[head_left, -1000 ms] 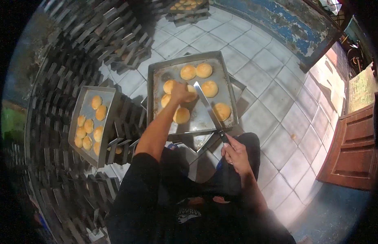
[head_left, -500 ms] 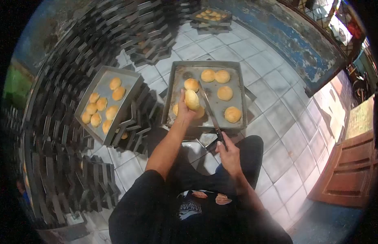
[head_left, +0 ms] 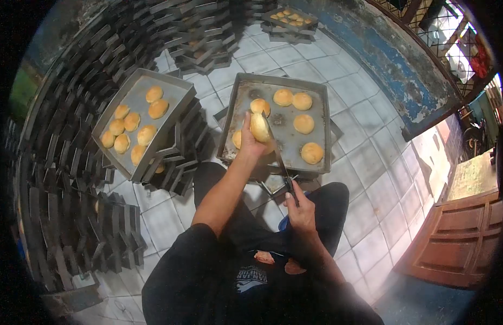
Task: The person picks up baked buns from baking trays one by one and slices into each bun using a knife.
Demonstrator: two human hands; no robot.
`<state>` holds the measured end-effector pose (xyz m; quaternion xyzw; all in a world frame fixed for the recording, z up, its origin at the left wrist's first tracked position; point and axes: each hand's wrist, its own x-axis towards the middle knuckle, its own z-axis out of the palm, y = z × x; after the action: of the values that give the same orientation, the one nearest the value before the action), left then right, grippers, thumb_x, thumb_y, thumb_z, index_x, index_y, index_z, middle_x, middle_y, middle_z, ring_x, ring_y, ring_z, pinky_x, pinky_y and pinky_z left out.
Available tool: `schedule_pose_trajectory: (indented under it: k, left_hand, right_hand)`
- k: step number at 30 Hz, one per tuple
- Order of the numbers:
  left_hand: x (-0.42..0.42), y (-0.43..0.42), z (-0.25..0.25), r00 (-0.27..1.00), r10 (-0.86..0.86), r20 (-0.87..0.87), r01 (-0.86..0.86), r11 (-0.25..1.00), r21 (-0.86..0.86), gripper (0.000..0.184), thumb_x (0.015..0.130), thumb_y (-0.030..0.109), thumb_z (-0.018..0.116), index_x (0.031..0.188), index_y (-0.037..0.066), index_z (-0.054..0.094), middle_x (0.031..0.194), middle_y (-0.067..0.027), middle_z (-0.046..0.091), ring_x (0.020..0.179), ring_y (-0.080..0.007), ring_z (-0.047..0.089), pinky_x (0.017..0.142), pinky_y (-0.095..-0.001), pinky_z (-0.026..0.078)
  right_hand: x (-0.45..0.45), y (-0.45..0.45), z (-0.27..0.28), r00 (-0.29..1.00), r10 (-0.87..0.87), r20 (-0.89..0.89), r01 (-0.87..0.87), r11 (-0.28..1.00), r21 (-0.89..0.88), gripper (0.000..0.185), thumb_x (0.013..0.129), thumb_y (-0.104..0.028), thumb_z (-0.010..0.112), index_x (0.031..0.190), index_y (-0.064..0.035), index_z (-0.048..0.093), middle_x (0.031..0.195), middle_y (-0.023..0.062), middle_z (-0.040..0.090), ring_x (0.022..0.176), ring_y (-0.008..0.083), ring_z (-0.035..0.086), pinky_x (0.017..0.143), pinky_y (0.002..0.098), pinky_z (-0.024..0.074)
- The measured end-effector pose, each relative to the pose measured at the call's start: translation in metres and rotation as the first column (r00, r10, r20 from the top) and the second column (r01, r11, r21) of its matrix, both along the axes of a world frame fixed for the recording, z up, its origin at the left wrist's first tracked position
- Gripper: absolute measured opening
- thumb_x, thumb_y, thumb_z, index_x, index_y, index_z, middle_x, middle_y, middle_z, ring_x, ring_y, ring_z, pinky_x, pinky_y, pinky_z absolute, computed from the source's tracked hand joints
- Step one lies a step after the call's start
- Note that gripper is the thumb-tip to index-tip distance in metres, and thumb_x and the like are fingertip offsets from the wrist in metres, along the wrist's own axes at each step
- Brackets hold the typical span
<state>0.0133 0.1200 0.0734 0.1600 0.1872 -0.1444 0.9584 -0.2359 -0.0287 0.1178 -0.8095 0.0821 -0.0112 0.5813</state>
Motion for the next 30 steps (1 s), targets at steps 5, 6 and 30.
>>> schedule_pose_trajectory:
  k: [5,6,30]
  left_hand:
    - [-0.015,-0.008,0.026,0.994,-0.070,-0.086,0.068,0.997,-0.021,0.041,0.088,0.058,0.074,0.095,0.018,0.071,0.081,-0.0005,0.069,0.071,-0.0179,0.066,0.067,-0.0366,0.054]
    - [-0.019,-0.012,0.024,0.993,-0.073,-0.090,0.072,0.997,-0.020,0.041,0.088,0.058,0.074,0.095,0.018,0.071,0.081,-0.0005,0.069,0.071,-0.0179,0.066,0.067,-0.0366,0.054]
    - [-0.019,-0.010,0.010,0.969,-0.098,0.227,0.062,0.984,0.164,0.028,0.102,0.032,0.066,0.119,0.010,0.062,0.102,-0.0019,0.067,0.089,-0.0166,0.069,0.079,-0.0342,0.061]
  right_hand:
    - [0.012,-0.004,-0.007,0.999,0.002,0.049,0.001,0.998,-0.068,0.048,0.102,-0.014,0.061,0.146,0.0003,0.053,0.080,0.0081,0.068,0.075,0.0128,0.064,0.072,0.0297,0.0531]
    - [0.020,-0.004,0.000,0.999,-0.001,0.045,0.004,0.998,-0.066,0.048,0.102,-0.014,0.061,0.146,0.0003,0.053,0.080,0.0081,0.068,0.075,0.0128,0.064,0.072,0.0297,0.0531]
    - [0.018,-0.004,0.036,0.983,0.025,-0.181,-0.032,0.999,-0.039,0.049,0.101,-0.020,0.059,0.148,-0.0065,0.052,0.078,0.0173,0.068,0.075,0.0203,0.070,0.073,0.0361,0.0547]
